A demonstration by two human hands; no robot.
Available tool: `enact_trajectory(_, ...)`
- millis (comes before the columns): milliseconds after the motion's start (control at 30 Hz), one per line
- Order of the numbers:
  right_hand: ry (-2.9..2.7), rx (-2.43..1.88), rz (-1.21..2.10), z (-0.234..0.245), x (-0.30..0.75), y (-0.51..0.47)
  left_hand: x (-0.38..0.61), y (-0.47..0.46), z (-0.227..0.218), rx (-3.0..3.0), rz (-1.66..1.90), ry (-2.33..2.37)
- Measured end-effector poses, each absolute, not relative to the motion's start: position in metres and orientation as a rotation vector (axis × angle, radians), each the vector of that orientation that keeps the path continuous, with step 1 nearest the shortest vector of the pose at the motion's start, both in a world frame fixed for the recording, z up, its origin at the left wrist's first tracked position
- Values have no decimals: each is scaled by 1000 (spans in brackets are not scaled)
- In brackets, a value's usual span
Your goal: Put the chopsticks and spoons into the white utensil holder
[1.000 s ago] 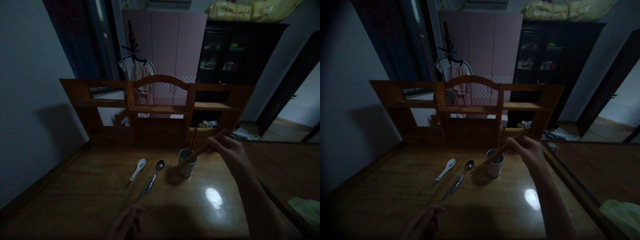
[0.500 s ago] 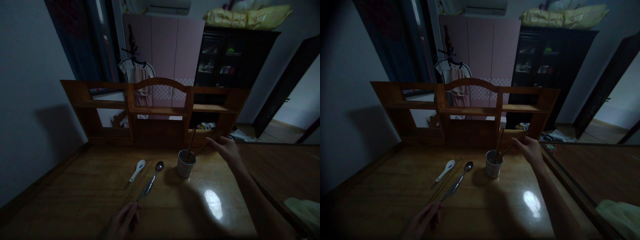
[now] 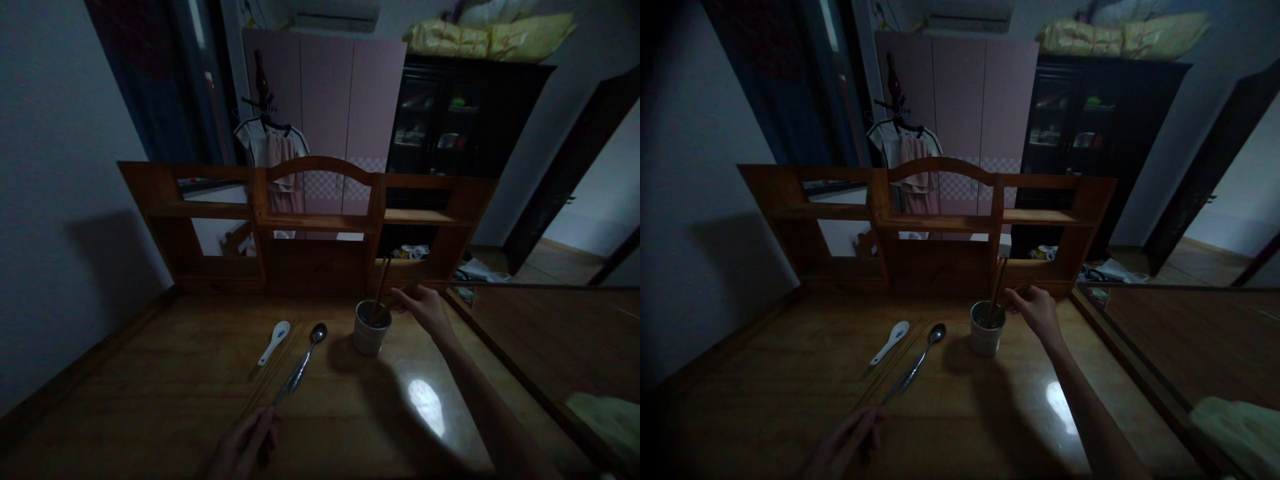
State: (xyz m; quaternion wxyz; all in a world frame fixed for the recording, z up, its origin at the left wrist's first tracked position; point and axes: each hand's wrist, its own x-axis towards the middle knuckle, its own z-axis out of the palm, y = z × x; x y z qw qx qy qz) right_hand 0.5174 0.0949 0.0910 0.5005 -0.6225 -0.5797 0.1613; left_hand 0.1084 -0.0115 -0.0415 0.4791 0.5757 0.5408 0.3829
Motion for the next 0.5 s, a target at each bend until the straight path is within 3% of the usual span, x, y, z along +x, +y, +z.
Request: enact_trajectory(500,-1441,-1608,360,90,517,87,110,-15,-37,1367,952,1263)
